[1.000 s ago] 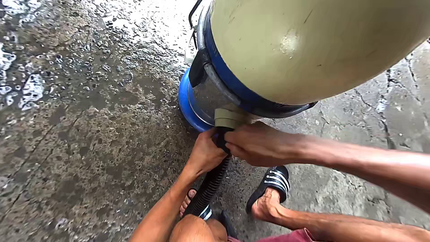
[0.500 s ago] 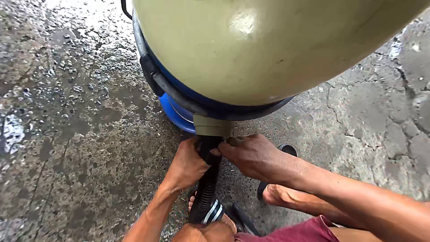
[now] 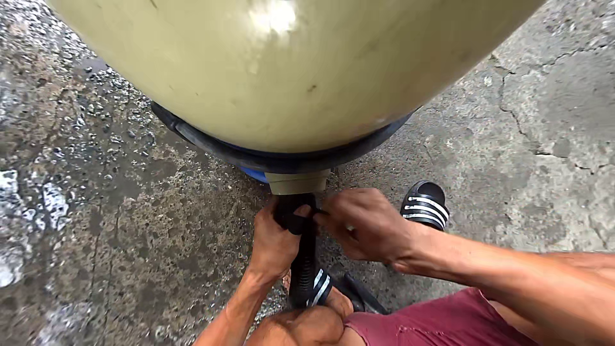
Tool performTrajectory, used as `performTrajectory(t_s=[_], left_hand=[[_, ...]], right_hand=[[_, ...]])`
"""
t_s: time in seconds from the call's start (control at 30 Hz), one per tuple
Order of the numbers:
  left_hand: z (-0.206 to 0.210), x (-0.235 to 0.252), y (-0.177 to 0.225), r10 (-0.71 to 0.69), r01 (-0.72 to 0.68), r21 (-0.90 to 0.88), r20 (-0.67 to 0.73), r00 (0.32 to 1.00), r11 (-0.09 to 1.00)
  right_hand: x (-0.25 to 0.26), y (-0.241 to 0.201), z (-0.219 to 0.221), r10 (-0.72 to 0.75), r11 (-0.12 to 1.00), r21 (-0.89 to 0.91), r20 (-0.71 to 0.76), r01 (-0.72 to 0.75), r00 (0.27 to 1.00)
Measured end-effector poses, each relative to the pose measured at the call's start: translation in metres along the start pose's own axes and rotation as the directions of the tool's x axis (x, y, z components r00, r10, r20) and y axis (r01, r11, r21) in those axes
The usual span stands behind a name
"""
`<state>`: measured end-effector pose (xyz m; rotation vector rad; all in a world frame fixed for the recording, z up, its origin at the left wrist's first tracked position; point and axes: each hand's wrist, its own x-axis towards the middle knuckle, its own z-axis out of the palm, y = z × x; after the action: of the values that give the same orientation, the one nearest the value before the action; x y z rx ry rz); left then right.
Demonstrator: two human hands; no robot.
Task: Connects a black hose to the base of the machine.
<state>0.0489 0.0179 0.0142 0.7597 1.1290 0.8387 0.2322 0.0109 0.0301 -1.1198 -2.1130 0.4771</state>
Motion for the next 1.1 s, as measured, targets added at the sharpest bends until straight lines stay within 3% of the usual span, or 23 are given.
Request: performTrajectory(t_s=[0.07,0.17,0.3,0.47,0.57,0.73,0.87,0.97,1.1], left_hand=[[0.002,-0.002,0.001,-0.034,0.034,-0.023,-0.02,0.999,0.999],[0.01,-0.005,0.002,-0.001,0.006,0.062,-0.082,0.997,0.998],[0.007,-0.006,0.008,0.021,-0.003,0.15,-0.117,0.993,0.989],[0.002,-0.007,0.008,-0.009,0.021,0.213,-0.057,0.998,0.977],[0.001,-0.011,0.005,-0.012,0.021,0.267,-0.035,0.999,0.963],[-0.002,-0.009,0.004,-0.028,0.026,0.098,0.022,0.999,0.995],[-0.011,-0.007,0.003,-0.018,0.009,0.112,0.079,0.997,0.994],[-0.014,-0.005,0.0,-0.02,0.005,0.142,0.109,0.994,0.99],[-0.009,-0.006,-0.002,0.021,-0.03,0.231,0.042,0.999,0.972]], right_hand=[[-0.011,-0.015,-0.01,0.128,0.988,-0.065,-0.131,-0.137,0.983],[-0.012,-0.032,0.001,0.196,0.957,-0.215,-0.006,-0.193,0.981],[0.005,-0.035,0.019,0.214,0.941,-0.287,0.092,-0.18,0.972],[0.012,-0.028,0.015,0.073,0.903,-0.429,0.165,0.005,0.983],[0.022,-0.013,0.007,0.032,0.917,-0.394,0.23,0.063,0.973],[0.024,0.015,-0.003,-0.147,0.916,-0.332,0.249,0.227,0.957],[0.026,0.023,-0.008,-0.233,0.905,-0.29,0.274,0.31,0.933],[0.025,0.024,-0.007,-0.22,0.934,-0.222,0.255,0.278,0.942],[0.013,0.028,0.009,-0.168,0.982,-0.055,0.157,0.178,0.973]])
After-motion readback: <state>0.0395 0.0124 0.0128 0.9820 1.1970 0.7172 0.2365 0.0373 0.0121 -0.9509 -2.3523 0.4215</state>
